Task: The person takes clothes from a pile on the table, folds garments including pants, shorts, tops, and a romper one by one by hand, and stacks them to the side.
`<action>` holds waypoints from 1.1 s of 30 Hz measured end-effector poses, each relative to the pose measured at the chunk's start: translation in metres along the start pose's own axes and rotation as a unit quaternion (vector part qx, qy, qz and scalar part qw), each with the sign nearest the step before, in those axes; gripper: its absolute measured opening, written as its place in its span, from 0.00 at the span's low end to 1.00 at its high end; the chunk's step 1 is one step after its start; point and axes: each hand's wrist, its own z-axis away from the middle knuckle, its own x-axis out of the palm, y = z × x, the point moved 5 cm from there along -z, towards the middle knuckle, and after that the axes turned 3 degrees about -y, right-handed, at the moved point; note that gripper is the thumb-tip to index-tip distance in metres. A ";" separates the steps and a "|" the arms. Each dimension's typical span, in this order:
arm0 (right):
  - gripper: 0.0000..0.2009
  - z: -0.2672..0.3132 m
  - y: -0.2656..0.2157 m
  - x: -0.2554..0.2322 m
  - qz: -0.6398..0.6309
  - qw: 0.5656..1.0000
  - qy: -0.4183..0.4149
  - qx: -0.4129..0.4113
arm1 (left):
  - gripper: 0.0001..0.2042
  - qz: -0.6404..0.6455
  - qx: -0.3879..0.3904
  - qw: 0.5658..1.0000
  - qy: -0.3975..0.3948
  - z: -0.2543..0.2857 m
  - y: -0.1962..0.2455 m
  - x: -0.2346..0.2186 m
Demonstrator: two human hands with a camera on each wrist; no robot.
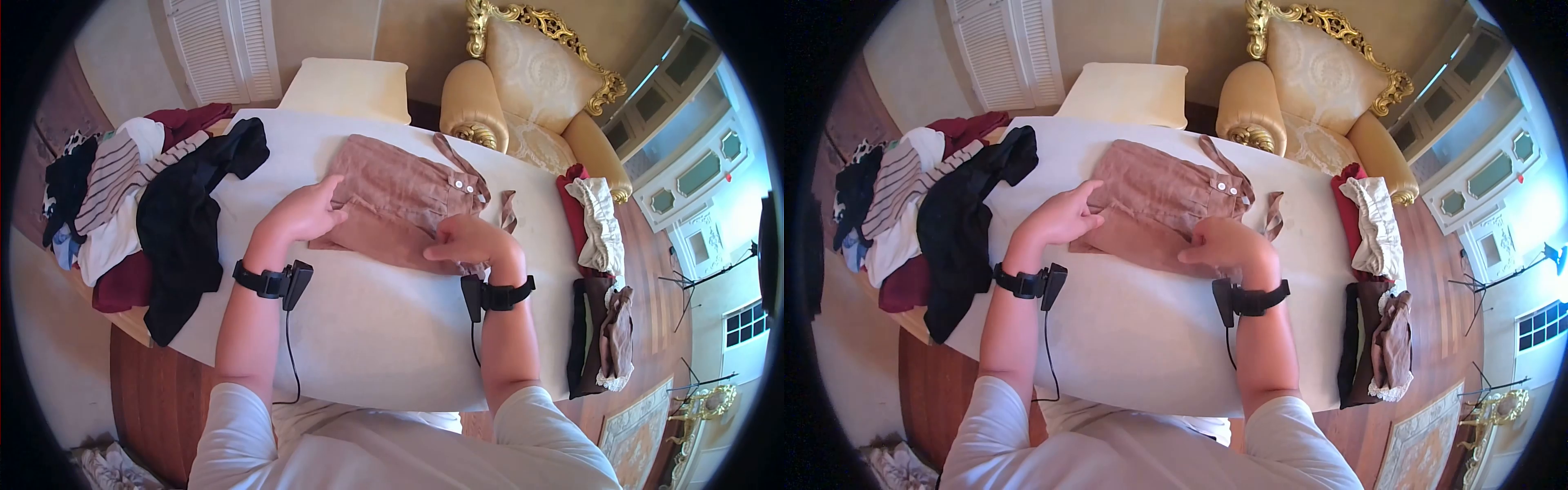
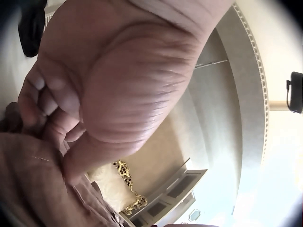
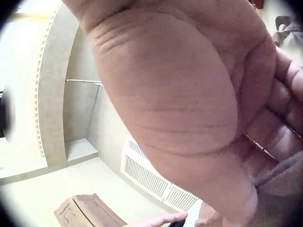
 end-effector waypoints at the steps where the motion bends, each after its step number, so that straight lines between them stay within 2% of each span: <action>1: 0.16 -0.001 -0.002 0.001 -0.005 1.000 0.001 0.004 | 0.43 0.001 -0.001 1.000 -0.001 0.002 0.004 0.000; 2: 0.16 -0.004 -0.001 0.003 -0.005 1.000 0.000 0.004 | 0.44 -0.003 0.001 1.000 -0.025 0.006 0.010 0.001; 4: 0.18 -0.008 -0.004 0.001 -0.023 0.998 0.056 -0.034 | 0.44 -0.006 0.003 0.999 -0.049 0.007 0.009 0.006; 6: 0.19 -0.009 -0.010 0.002 -0.029 0.995 0.078 -0.060 | 0.45 -0.015 0.081 0.996 -0.027 0.006 0.014 0.009; 8: 0.20 -0.011 -0.016 0.004 -0.035 0.991 0.100 -0.085 | 0.44 0.024 0.098 0.994 -0.052 0.009 0.023 0.006; 10: 0.30 -0.012 -0.023 0.005 -0.048 0.982 0.120 -0.138 | 0.44 0.065 0.113 0.988 -0.079 0.015 0.038 0.001; 11: 0.30 -0.012 -0.027 0.006 -0.050 0.982 0.117 -0.137 | 0.44 0.099 0.136 0.981 -0.094 0.019 0.045 0.000; 13: 0.38 -0.005 -0.039 0.004 -0.168 0.964 0.106 -0.176 | 0.44 0.138 0.153 0.972 -0.111 0.023 0.052 -0.001; 16: 0.39 -0.002 -0.045 0.005 -0.124 0.974 0.091 -0.167 | 0.43 0.159 0.137 0.973 -0.099 0.017 0.048 0.000; 17: 0.34 -0.004 -0.039 0.007 -0.102 0.958 0.152 -0.222 | 0.43 0.131 0.140 0.978 -0.081 0.011 0.044 0.001; 19: 0.32 -0.007 -0.037 0.011 -0.123 0.959 0.113 -0.228 | 0.43 0.111 0.117 0.985 -0.059 0.008 0.027 0.008; 21: 0.29 -0.011 -0.038 0.006 -0.132 0.960 0.086 -0.233 | 0.46 0.042 0.203 0.978 -0.003 0.002 0.024 0.014; 22: 0.24 -0.012 -0.035 0.005 -0.168 0.960 0.070 -0.213 | 0.46 0.051 0.190 0.980 0.002 0.002 0.026 0.011; 23: 0.19 -0.014 -0.034 0.003 -0.201 0.959 0.054 -0.191 | 0.48 0.026 0.191 0.981 -0.031 0.002 0.028 0.010; 24: 0.19 -0.013 -0.036 0.002 -0.197 0.961 0.041 -0.191 | 0.51 0.002 0.193 0.979 -0.066 0.006 0.032 0.010; 26: 0.11 -0.007 -0.039 -0.003 -0.268 0.943 0.042 -0.194 | 0.48 0.023 0.192 0.980 -0.055 0.014 0.036 0.006; 28: 0.10 -0.001 -0.041 -0.007 -0.259 0.950 0.024 -0.171 | 0.39 0.020 0.105 0.976 -0.188 0.016 0.032 0.011; 29: 0.10 0.004 -0.044 -0.008 -0.277 0.947 0.010 -0.163 | 0.26 0.027 0.099 0.982 -0.160 0.014 0.027 0.012; 30: 0.10 0.009 -0.047 -0.008 -0.295 0.943 -0.001 -0.154 | 0.26 0.033 0.101 0.982 -0.157 0.008 0.021 0.017; 32: 0.10 0.016 -0.054 -0.008 -0.286 0.946 -0.013 -0.151 | 0.18 -0.049 0.118 0.981 -0.147 -0.007 0.015 0.025; 33: 0.10 0.019 -0.059 -0.005 -0.285 0.947 -0.027 -0.149 | 0.18 -0.043 0.116 0.982 -0.141 -0.003 0.019 0.023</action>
